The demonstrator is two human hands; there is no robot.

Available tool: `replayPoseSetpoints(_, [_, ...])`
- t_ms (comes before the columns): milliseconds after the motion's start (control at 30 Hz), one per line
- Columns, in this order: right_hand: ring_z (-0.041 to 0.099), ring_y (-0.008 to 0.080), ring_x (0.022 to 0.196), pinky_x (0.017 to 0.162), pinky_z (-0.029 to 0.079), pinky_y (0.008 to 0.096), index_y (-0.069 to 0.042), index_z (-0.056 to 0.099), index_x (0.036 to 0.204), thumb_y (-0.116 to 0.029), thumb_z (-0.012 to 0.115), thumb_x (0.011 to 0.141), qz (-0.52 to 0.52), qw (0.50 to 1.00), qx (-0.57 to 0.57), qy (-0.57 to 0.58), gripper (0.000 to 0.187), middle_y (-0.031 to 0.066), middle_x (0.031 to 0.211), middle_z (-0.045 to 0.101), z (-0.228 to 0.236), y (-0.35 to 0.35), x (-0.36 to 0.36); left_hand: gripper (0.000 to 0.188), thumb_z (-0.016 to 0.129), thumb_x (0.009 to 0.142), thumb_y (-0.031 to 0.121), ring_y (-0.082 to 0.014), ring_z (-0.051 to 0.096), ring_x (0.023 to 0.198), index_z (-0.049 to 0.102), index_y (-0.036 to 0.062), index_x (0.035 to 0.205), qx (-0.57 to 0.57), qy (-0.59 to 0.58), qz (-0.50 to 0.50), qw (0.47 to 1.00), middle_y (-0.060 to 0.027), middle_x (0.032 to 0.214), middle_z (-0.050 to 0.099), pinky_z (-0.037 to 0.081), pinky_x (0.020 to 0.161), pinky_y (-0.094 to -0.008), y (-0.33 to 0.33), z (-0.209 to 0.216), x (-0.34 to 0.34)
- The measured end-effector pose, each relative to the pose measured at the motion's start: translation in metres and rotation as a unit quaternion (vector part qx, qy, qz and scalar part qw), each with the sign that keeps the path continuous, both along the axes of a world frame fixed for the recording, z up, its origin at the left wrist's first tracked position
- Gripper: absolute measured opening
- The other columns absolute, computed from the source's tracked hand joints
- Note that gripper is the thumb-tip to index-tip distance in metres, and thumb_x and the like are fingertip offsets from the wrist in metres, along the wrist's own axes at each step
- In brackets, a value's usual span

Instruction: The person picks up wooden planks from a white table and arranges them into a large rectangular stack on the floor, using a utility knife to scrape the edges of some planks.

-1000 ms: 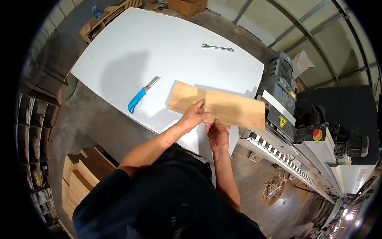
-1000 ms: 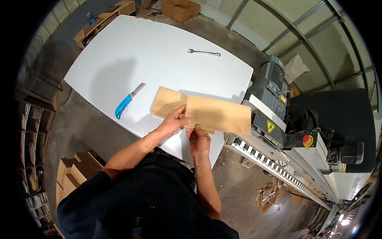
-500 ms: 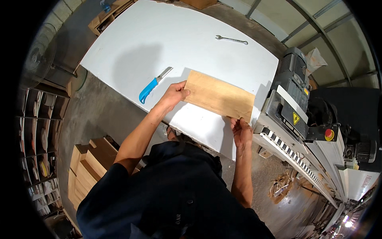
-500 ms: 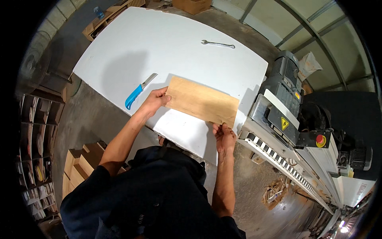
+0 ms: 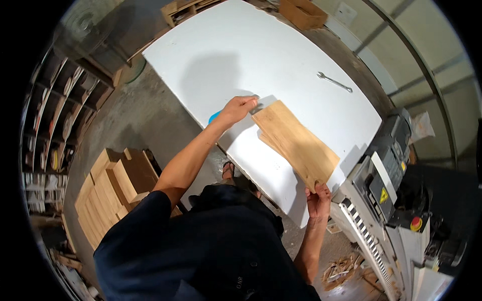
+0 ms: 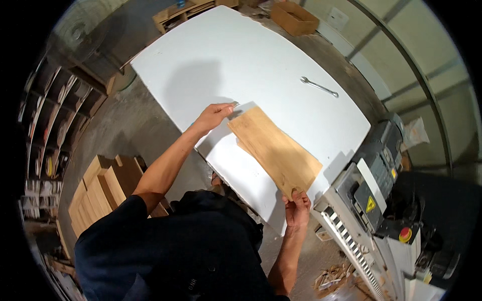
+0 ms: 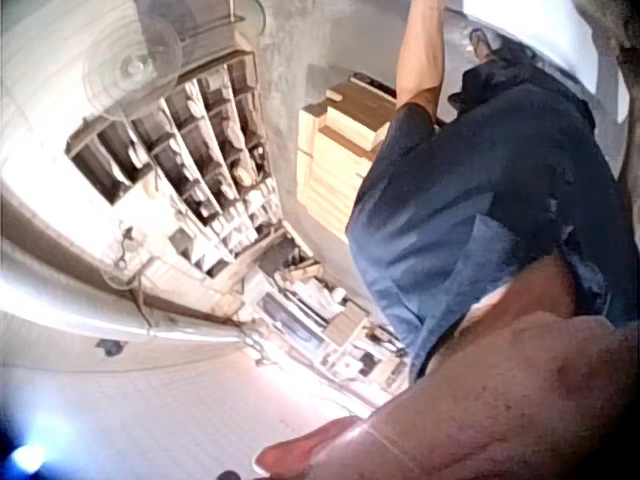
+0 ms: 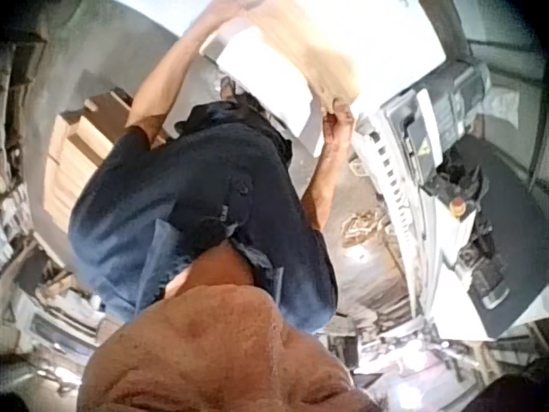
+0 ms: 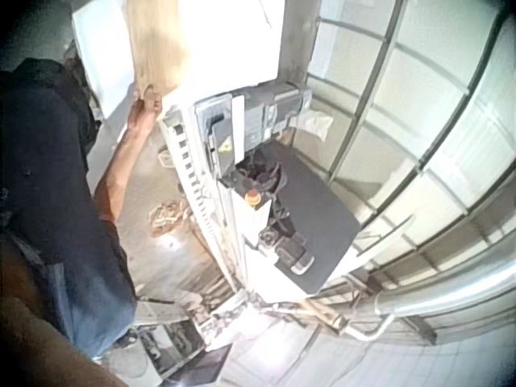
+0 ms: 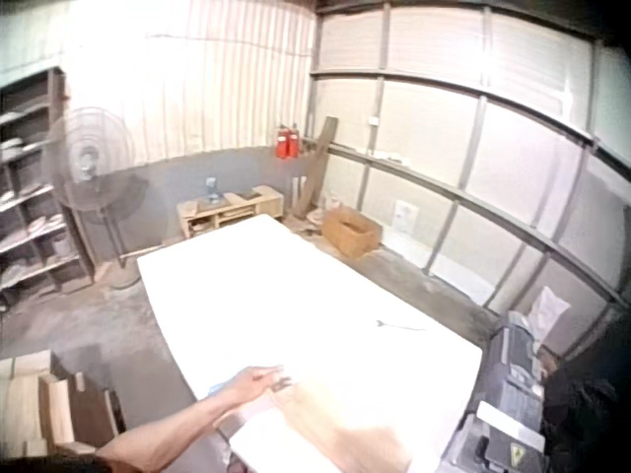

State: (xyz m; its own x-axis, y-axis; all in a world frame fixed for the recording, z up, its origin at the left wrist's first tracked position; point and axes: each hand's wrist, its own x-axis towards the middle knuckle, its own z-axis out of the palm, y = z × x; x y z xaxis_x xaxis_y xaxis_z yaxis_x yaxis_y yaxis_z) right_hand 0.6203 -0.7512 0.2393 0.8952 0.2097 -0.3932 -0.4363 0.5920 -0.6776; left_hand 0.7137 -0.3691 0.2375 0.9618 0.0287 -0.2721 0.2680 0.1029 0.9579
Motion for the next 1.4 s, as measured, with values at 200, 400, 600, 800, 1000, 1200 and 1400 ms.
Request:
replayPoseSetpoints(200, [0.063, 0.0169, 0.089, 0.077, 0.053, 0.0312, -0.003, 0.062, 0.106, 0.001, 0.064, 0.080, 0.027, 0.998, -0.015, -0.056, 0.026, 0.0055, 0.103, 0.065, 0.016, 0.066, 0.019, 0.038, 0.063, 0.077, 0.020, -0.0345, 0.053, 0.098, 0.059, 0.0097, 0.113, 0.568, -0.040, 0.028, 0.822, -0.0171, 0.100, 0.057, 0.045, 0.083, -0.0428, 0.041, -0.035, -0.043])
replayPoseSetpoints(400, [0.062, 0.0217, 0.097, 0.085, 0.051, 0.0372, -0.004, 0.060, 0.109, 0.006, 0.061, 0.080, 0.166, 0.983, 0.047, -0.059, 0.030, 0.0074, 0.107, 0.063, -0.002, 0.155, 0.033, 0.021, 0.064, 0.069, 0.013, -0.0287, 0.059, 0.082, 0.060, 0.0042, 0.088, 0.481, 0.075, 0.228, 0.843, -0.0162, 0.086, 0.058, 0.048, 0.072, -0.0398, 0.085, -0.042, -0.131])
replayPoseSetpoints(600, [0.058, 0.0230, 0.105, 0.094, 0.045, 0.0402, -0.004, 0.053, 0.121, 0.007, 0.052, 0.086, 0.287, 0.955, 0.066, 0.029, 0.037, 0.0094, 0.116, 0.059, -0.042, 0.248, 0.017, 0.017, 0.064, 0.080, 0.002, -0.0120, 0.051, 0.058, 0.055, 0.0031, 0.095, -0.070, 0.075, 0.396, 0.913, -0.0020, 0.069, 0.052, 0.047, 0.055, -0.0299, 0.078, -0.029, -0.200])
replayPoseSetpoints(800, [0.059, 0.0236, 0.101, 0.089, 0.049, 0.0378, 0.000, 0.051, 0.119, 0.000, 0.052, 0.090, 0.319, 0.943, -0.059, 0.073, 0.029, 0.0116, 0.117, 0.057, -0.057, 0.264, 0.008, 0.031, 0.051, 0.094, 0.016, -0.0107, 0.051, 0.068, 0.050, 0.0042, 0.122, -0.133, 0.064, 0.395, 0.907, -0.0033, 0.083, 0.056, 0.048, 0.062, -0.0271, 0.045, -0.038, -0.219])
replayPoseSetpoints(1000, [0.066, 0.0167, 0.071, 0.069, 0.055, 0.0304, 0.006, 0.060, 0.090, -0.023, 0.060, 0.090, 0.571, 0.759, -0.309, 0.040, 0.029, 0.0100, 0.078, 0.065, -0.010, 0.249, 0.055, 0.036, 0.043, 0.098, 0.020, -0.0097, 0.050, 0.072, 0.045, 0.0040, 0.130, -0.234, 0.077, 0.388, 0.888, -0.0038, 0.083, 0.055, 0.044, 0.066, -0.0230, 0.017, -0.062, -0.215])
replayPoseSetpoints(1200, [0.059, 0.0299, 0.106, 0.090, 0.046, 0.0343, 0.003, 0.060, 0.109, -0.021, 0.056, 0.091, 0.291, 0.673, -0.374, -0.568, 0.030, 0.0228, 0.109, 0.061, -0.028, 0.291, 0.098, 0.033, 0.055, 0.091, 0.014, -0.0176, 0.055, 0.071, 0.053, 0.0019, 0.122, 0.106, 0.041, 0.380, 0.918, -0.0082, 0.088, 0.062, 0.047, 0.070, -0.0316, -0.008, -0.054, -0.213])
replayPoseSetpoints(1400, [0.027, 0.0408, 0.132, 0.107, 0.022, 0.0528, -0.005, 0.038, 0.136, -0.037, 0.050, 0.091, 0.320, 0.423, -0.528, -0.663, 0.056, 0.0241, 0.141, 0.033, -0.058, 0.338, 0.100, 0.042, 0.060, 0.084, 0.017, -0.0388, 0.056, 0.085, 0.054, 0.0072, 0.124, 0.309, 0.099, 0.348, 0.880, -0.0193, 0.091, 0.057, 0.045, 0.076, -0.0451, -0.049, -0.029, -0.220])
